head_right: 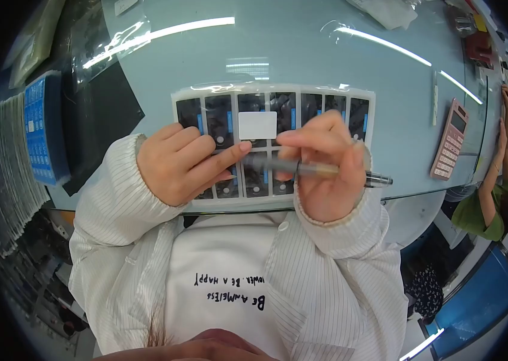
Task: Assembling small electronic or mechanical components into a template sheet at a factory workstation.
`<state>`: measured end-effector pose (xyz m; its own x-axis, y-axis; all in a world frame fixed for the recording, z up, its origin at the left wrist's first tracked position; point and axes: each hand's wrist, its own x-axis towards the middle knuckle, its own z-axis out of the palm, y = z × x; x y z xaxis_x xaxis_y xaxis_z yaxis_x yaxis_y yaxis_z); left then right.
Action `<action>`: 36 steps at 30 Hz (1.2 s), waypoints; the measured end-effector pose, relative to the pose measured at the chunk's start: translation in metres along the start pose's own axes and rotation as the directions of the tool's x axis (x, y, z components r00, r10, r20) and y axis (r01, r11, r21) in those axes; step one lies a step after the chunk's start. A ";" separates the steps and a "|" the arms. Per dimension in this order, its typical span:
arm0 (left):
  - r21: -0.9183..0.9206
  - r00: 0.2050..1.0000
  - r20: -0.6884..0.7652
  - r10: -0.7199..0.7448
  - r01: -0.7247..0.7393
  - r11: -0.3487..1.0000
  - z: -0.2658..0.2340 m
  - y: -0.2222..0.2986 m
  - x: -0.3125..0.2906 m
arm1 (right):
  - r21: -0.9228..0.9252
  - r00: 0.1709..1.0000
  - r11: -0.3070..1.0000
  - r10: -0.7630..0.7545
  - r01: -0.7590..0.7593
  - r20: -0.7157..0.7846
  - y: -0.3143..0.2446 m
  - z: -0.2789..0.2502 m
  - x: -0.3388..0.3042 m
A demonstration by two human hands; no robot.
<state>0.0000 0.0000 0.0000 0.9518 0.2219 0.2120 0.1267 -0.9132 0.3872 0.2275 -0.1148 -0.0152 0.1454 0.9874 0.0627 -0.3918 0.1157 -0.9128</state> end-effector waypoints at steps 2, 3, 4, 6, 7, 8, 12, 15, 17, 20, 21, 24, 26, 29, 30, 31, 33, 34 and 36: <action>0.029 1.000 -0.020 -0.011 0.012 0.999 0.000 0.002 -0.001 | -0.130 0.982 0.983 0.146 -0.130 0.120 -0.008 0.001 -0.001; 0.029 1.000 -0.018 -0.009 0.009 1.000 0.003 0.000 0.000 | -0.130 0.983 0.983 0.144 -0.129 0.117 -0.003 0.005 -0.001; 0.023 0.999 -0.051 0.003 -0.002 1.000 0.005 0.000 0.001 | -0.062 0.999 0.997 0.045 -0.045 0.008 0.004 0.015 -0.001; 0.014 0.997 -0.083 0.007 -0.006 1.000 0.007 -0.001 0.001 | -0.169 0.986 0.986 -0.027 -0.002 -0.166 0.005 0.028 0.002; 0.005 0.997 -0.076 -0.015 0.016 1.000 0.005 0.000 0.000 | -0.166 0.986 0.986 -0.019 -0.008 -0.164 0.005 0.033 0.005; -0.004 0.997 -0.068 -0.037 0.037 0.999 0.004 0.000 -0.001 | -0.353 0.990 0.936 -0.045 -0.005 -0.131 0.005 0.037 0.007; 0.014 0.997 -0.074 -0.009 0.010 1.000 0.005 -0.002 -0.002 | -0.521 0.985 0.852 -0.042 -0.052 -0.168 0.004 0.037 -0.002; 0.011 0.995 -0.096 0.006 -0.005 1.000 0.005 -0.003 -0.002 | -0.487 0.974 0.873 -0.090 -0.024 -0.210 0.006 0.046 -0.003; 0.014 0.993 -0.113 0.044 -0.043 0.999 0.006 -0.005 -0.002 | -0.494 0.946 0.839 0.071 -0.228 -0.316 -0.003 0.057 0.001; -0.004 0.992 -0.124 0.011 -0.012 1.000 0.008 -0.005 -0.002 | -0.751 0.998 0.660 -0.023 -0.024 -0.052 0.001 0.049 0.013; -0.007 0.992 -0.124 0.006 -0.007 1.000 0.009 -0.004 -0.002 | -0.750 0.999 0.660 -0.017 -0.026 -0.050 0.001 0.048 0.013; -0.020 0.991 -0.136 -0.003 0.001 1.000 0.010 -0.005 -0.002 | -0.788 0.995 0.610 -0.096 0.083 0.030 0.002 0.047 0.012; -0.016 0.991 -0.134 0.005 -0.007 1.000 0.011 -0.005 -0.002 | -0.842 0.995 0.529 -0.073 0.102 0.074 0.000 0.049 0.011; -0.010 0.978 -0.207 -0.012 0.010 1.000 0.016 -0.004 -0.001 | -0.838 0.987 0.522 -0.098 0.158 0.125 0.003 0.048 0.013; -0.012 0.978 -0.206 -0.014 0.012 1.000 0.015 -0.004 -0.001 | -0.837 0.988 0.524 -0.096 0.157 0.125 0.003 0.048 0.013; -0.024 0.986 -0.168 -0.019 0.015 1.000 0.012 -0.003 -0.001 | -0.833 0.989 0.534 -0.090 0.145 0.115 0.003 0.048 0.012; -0.038 0.991 -0.129 -0.026 0.022 0.999 0.010 -0.003 -0.001 | -0.828 0.991 0.545 -0.081 0.132 0.104 0.003 0.048 0.013; -0.036 0.991 -0.131 -0.024 0.020 0.999 0.011 -0.003 -0.001 | -0.826 0.991 0.547 -0.079 0.133 0.108 0.003 0.048 0.013; -0.037 0.991 -0.132 -0.023 0.019 0.999 0.012 -0.004 -0.001 | -0.825 0.991 0.549 -0.073 0.132 0.110 0.003 0.048 0.014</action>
<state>0.0015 -0.0009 -0.0123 0.9032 0.2864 0.3198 0.1340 -0.8958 0.4238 0.1847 -0.0954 0.0023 0.0732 0.9821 0.1734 0.5541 0.1045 -0.8258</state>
